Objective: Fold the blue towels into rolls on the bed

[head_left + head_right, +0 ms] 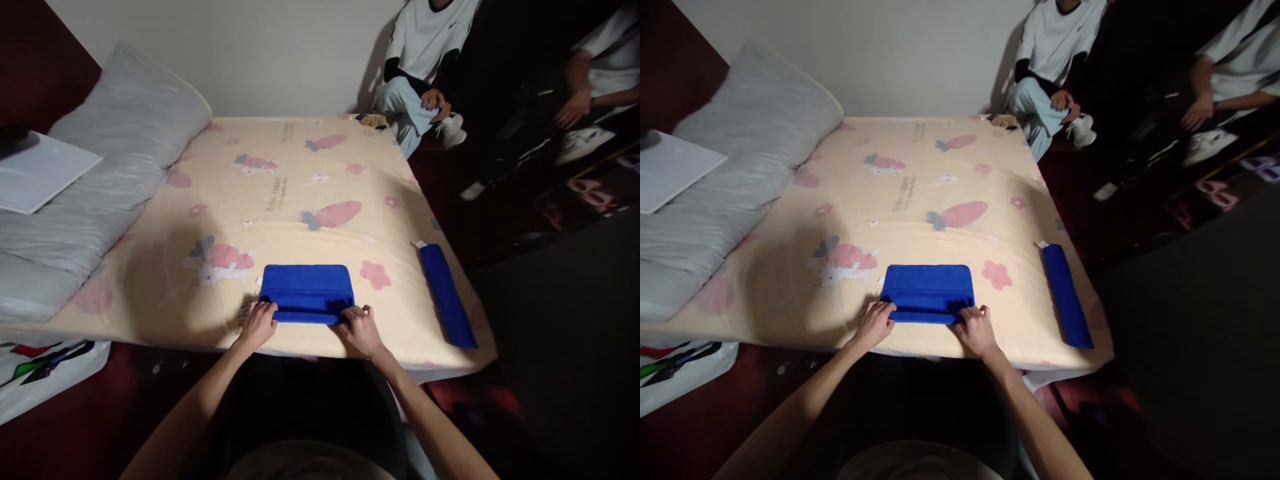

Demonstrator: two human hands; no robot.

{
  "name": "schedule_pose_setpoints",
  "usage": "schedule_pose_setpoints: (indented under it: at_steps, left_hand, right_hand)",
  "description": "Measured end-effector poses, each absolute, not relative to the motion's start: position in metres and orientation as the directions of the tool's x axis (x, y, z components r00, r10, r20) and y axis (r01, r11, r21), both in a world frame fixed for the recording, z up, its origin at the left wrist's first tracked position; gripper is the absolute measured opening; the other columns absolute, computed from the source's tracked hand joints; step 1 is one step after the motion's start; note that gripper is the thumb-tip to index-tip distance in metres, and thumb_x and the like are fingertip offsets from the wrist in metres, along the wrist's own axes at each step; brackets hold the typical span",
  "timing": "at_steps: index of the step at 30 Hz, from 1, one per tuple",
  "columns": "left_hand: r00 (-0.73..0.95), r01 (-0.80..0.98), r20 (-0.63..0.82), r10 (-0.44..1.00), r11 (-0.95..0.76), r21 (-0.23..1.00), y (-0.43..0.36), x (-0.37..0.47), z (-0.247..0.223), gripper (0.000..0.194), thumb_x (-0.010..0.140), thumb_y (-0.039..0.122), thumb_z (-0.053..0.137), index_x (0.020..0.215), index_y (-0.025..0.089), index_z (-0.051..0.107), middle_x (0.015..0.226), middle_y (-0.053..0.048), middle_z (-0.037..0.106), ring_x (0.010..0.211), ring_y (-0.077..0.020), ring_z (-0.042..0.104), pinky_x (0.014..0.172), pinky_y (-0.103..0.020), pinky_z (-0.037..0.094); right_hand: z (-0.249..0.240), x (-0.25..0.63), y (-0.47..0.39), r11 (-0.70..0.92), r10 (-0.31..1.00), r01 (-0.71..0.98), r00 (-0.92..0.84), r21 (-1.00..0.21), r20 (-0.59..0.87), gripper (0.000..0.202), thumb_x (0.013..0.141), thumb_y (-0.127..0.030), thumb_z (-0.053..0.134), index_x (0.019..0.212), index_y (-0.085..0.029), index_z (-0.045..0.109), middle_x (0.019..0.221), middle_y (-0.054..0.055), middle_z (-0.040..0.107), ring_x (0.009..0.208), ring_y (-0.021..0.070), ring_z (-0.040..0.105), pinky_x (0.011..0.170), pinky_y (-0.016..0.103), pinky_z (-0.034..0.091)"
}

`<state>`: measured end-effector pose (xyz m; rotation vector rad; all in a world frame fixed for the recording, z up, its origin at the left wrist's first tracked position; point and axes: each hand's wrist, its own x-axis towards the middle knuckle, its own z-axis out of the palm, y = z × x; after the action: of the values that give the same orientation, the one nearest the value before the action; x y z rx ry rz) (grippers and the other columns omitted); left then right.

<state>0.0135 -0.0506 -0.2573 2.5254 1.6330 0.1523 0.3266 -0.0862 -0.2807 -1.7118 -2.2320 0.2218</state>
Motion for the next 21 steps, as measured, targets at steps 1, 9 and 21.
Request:
schedule_pose_setpoints:
  at_steps: [1, 9, 21]
  left_hand:
    - [0.406, 0.901, 0.002, 0.914, -0.401, 0.167, -0.05, 0.013, -0.255, 0.027, 0.077, 0.004, 0.053, 0.094, 0.021, 0.066, 0.089, -0.007, 0.071, 0.093, -0.026, 0.065, 0.093, -0.044, 0.046]
    - [0.459, 0.849, 0.143, 0.877, -0.48, 0.219, -0.063, 0.051, -0.276, 0.047, 0.089, 0.011, 0.045, 0.134, 0.017, 0.055, 0.129, -0.013, 0.064, 0.122, -0.0261, 0.058, 0.107, -0.044, 0.045]
    - [0.456, 0.865, 0.188, 0.87, -0.483, 0.138, -0.053, 0.007, -0.294, 0.057, 0.103, 0.034, 0.037, 0.157, 0.02, 0.028, 0.154, -0.01, 0.046, 0.143, -0.0255, 0.043, 0.117, -0.048, 0.032]
  right_hand:
    - [-0.279, 0.328, -0.087, 0.268, 0.962, 0.911, -0.234, -0.313, 0.142, 0.015, 0.085, -0.018, 0.053, 0.092, -0.019, 0.066, 0.088, 0.005, 0.069, 0.086, 0.0213, 0.059, 0.088, 0.039, 0.031]
    - [-0.283, 0.277, -0.087, 0.316, 0.936, 0.898, -0.244, -0.305, 0.252, 0.041, 0.086, -0.011, 0.049, 0.125, -0.015, 0.064, 0.124, 0.013, 0.067, 0.119, 0.027, 0.054, 0.104, 0.044, 0.031]
    - [-0.311, 0.322, -0.08, 0.273, 0.935, 0.918, -0.182, -0.289, 0.304, 0.049, 0.104, -0.034, 0.04, 0.15, -0.017, 0.043, 0.146, 0.012, 0.053, 0.139, 0.0253, 0.044, 0.113, 0.044, 0.031]
